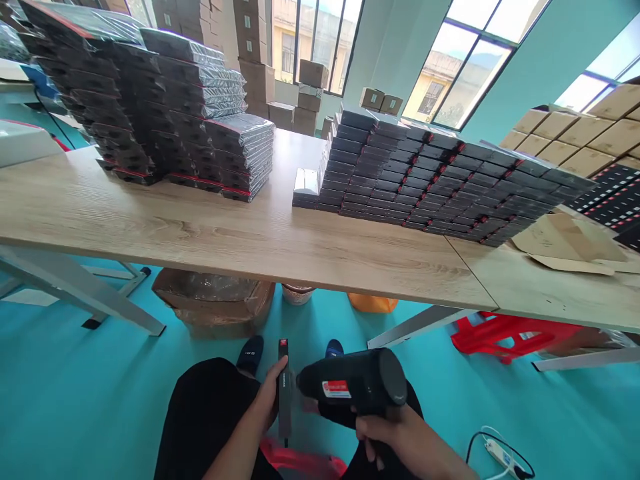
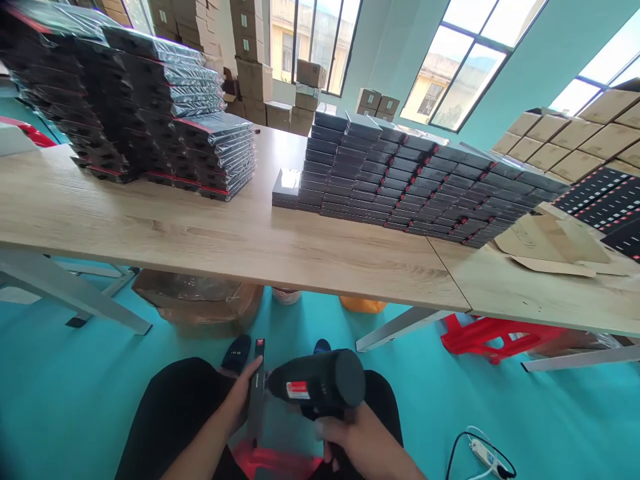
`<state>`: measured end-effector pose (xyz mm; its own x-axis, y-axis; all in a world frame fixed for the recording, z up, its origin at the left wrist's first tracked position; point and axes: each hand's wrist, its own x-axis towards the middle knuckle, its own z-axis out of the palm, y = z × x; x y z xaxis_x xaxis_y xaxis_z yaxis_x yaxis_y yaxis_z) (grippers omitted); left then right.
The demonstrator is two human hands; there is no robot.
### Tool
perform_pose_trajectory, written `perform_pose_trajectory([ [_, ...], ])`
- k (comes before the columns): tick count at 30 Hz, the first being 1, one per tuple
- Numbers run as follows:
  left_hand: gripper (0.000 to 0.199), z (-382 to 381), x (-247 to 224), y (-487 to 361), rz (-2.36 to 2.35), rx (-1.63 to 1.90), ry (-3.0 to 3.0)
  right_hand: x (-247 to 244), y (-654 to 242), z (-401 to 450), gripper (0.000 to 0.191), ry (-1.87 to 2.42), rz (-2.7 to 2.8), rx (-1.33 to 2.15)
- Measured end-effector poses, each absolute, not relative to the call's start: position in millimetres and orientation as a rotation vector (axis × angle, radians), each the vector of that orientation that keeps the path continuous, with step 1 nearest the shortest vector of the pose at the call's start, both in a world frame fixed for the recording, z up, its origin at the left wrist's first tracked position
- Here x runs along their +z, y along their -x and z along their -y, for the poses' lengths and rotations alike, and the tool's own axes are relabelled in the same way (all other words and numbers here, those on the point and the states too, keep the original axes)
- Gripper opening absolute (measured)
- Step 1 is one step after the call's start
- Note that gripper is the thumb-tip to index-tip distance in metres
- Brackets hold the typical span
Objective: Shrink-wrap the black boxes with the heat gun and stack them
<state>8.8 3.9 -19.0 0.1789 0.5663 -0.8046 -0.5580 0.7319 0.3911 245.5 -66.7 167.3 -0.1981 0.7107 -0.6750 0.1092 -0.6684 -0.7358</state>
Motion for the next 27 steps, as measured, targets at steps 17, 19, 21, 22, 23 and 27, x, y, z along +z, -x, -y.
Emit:
perform_pose_trajectory([
  [17,0.033,1,16,-6,-1.060,0.947,0.020,101,-262,107,0.048,1.302,0.207,1.811],
  [19,0.035,2,11,-5,-1.042,0.928,0.015,98,-265,103,0.049,1.289,0.141,1.800],
  [21,0.038,3,4,-4,-1.005,0.877,0.016,96,-267,100,0.050,1.276,0.090,1.802],
  [22,0.039,3,0,-4,-0.997,0.860,0.014,96,-268,99,0.050,1.270,0.077,1.802],
  [23,0.039,4,-3,-4,-0.994,0.847,0.008,95,-269,97,0.049,1.264,0.071,1.803],
  [27,0.042,4,-12,-3,-0.972,0.793,0.005,97,-271,92,0.043,1.252,0.061,1.799],
])
